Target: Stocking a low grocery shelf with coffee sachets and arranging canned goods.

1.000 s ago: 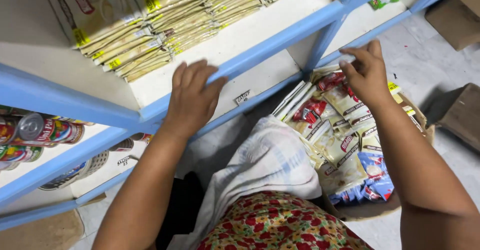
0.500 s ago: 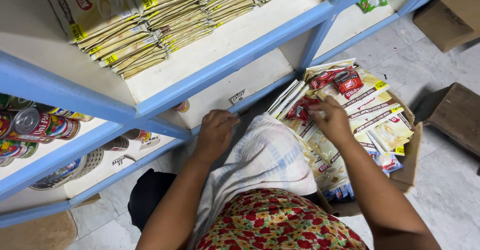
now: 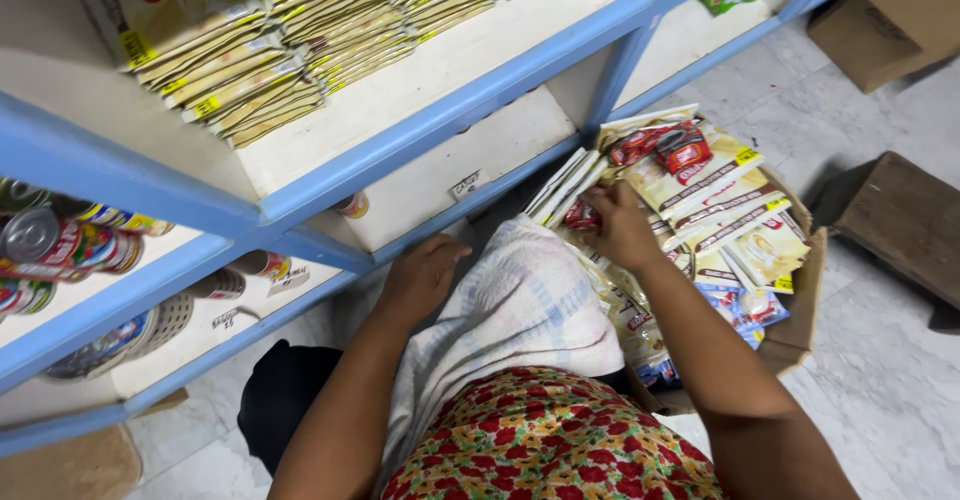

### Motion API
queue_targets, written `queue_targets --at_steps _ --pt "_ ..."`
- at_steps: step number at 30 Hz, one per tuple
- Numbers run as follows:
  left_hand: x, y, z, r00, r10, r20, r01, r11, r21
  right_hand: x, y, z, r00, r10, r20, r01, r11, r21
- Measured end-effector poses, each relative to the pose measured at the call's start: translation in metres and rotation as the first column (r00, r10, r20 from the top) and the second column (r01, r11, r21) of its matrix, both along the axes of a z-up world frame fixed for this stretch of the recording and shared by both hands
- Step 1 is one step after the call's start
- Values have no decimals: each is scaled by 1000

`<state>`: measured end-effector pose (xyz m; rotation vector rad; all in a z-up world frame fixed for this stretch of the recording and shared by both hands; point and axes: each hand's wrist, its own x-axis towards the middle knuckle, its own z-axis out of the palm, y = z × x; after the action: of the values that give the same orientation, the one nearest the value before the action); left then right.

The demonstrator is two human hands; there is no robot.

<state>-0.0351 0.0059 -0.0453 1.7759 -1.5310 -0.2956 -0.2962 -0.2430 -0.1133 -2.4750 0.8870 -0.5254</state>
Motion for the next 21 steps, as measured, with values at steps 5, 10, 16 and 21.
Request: queue_targets --at_steps 5,10,16,21 --pt "-4 -4 -7 986 -129 105 125 991 45 -2 21 10 992 -104 71 105 995 -3" --pt "2 0 -7 991 -112 65 106 990 93 -72 22 -42 902 -244 356 266 964 -13" --pt "-3 1 -11 986 -139 92 119 974 194 -218 -30 -101 489 -680 546 756 643 124" --pt "-9 -5 -17 983 -165 82 139 957 256 -265 -56 -131 109 -941 320 580 322 749"
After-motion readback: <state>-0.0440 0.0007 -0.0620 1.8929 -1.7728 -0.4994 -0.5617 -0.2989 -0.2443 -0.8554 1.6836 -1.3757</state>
